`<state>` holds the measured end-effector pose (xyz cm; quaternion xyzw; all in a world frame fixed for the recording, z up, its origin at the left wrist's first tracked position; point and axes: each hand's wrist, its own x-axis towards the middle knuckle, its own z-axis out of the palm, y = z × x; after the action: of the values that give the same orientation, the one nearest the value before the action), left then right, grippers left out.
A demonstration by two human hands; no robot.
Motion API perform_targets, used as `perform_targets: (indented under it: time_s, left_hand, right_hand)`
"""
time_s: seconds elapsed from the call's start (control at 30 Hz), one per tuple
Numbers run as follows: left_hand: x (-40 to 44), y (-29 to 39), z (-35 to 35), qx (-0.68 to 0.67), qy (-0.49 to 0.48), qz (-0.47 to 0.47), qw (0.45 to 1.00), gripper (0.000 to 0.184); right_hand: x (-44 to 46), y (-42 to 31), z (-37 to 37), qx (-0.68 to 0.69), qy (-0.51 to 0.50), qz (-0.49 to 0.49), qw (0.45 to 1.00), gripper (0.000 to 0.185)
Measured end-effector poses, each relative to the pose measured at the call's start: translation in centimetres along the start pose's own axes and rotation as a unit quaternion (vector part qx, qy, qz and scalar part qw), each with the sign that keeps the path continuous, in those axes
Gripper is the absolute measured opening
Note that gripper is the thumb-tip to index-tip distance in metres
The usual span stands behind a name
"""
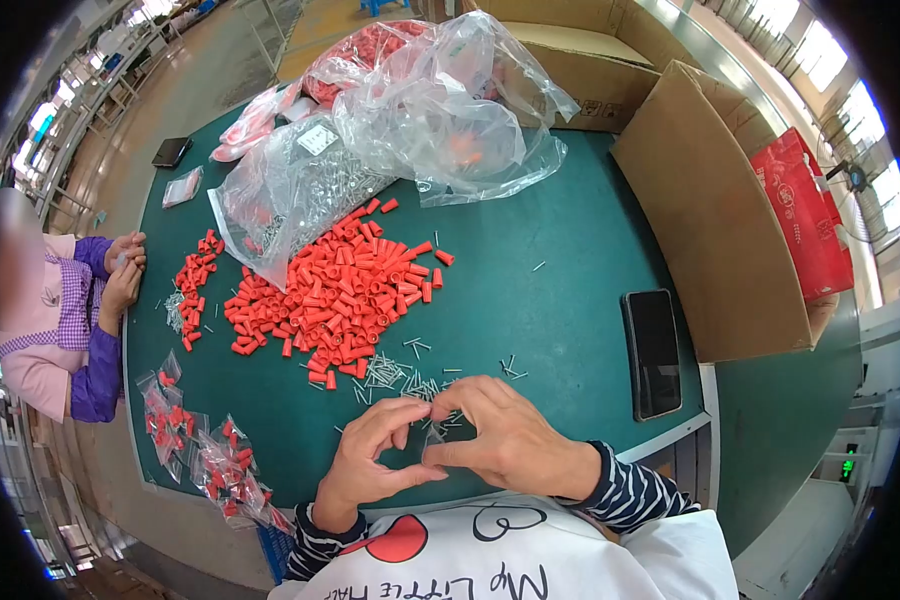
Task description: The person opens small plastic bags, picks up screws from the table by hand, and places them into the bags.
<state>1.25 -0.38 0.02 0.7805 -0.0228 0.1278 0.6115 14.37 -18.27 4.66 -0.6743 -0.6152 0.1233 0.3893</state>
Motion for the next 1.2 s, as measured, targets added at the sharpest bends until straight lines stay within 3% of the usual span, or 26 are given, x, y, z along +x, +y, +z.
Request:
perform_targets:
  time_s: [0.33, 0.43, 0.53, 0.63, 1.2]
  left_hand:
    - [-0.7, -0.1, -0.1, -0.038, 0.007, 0.027, 0.999, 0.056]
    - [-1.1, -0.1, -0.1, -0.081, 0.066, 0.002, 0.995, 0.052]
    - [-1.1, 0.3, -0.5, -0.073, 0.087, -0.009, 0.993, 0.05]
    - [-1.4, -0.2, -0.3, -0.052, 0.097, -0.003, 0.994, 0.049]
    - [-1.5, -0.7, -0.4, -0.02, 0.194, -0.04, 0.98, 0.048]
  right_hand:
    - [1.2, -0.1, -0.8, 0.058, -0.063, -0.021, 0.996, 0.03]
    - [2.5, -1.0, -1.7, 0.21, -0.027, 0.055, 0.976, 0.026]
    - [4.4, 1.8, -1.0, 0.003, 0.051, 0.095, 0.994, 0.024]
    - [5.9, 4.3, 0.7, -0.107, 0.046, 0.108, 0.987, 0.023]
    - [7.8, 6.4, 2.4, -0.16, -0.102, 0.114, 0.975, 0.013]
